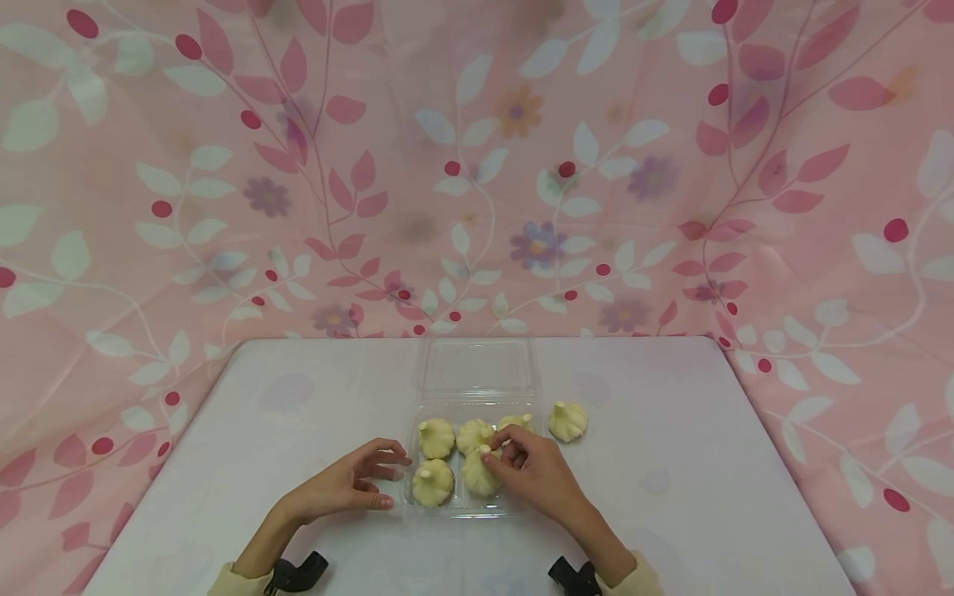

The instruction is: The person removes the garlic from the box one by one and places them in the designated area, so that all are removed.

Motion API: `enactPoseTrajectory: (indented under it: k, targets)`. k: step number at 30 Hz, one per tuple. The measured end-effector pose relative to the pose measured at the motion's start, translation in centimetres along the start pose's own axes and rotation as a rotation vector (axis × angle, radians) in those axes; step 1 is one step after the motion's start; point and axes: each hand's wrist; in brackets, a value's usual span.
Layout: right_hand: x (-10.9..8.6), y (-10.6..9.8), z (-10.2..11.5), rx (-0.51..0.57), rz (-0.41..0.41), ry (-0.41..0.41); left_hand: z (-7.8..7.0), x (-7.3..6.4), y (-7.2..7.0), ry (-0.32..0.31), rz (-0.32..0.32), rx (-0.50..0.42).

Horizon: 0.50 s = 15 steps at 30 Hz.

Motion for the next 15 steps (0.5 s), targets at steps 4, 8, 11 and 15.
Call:
enactPoseTrajectory:
  k: [4, 8, 11, 15]
  targets:
    - [0.3, -0.5, 0.8, -0.03, -0.005, 0.026, 0.0, 0.0, 0.0, 0.0, 0.0, 0.004]
    - [0.8, -1.5, 2.6, -0.032, -0.022, 0.005, 0.0, 0.0, 0.0, -0.001, -0.001, 0.007]
    - [1.2, -2.5, 3.7, -0.028, -0.032, -0.025, 0.1, 0.1, 0.0, -0.001, -0.001, 0.007]
    - [1.4, -3.6, 4.0, -0.032, -0.043, -0.042, 0.1, 0.1, 0.0, -0.002, -0.003, 0.007]
Point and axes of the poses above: each hand's wrist, its own x-axis towards the middle knuckle, its own y-axis out of the palm, z = x × y, and after that the axes turned 11 degrees about -y, right-handed
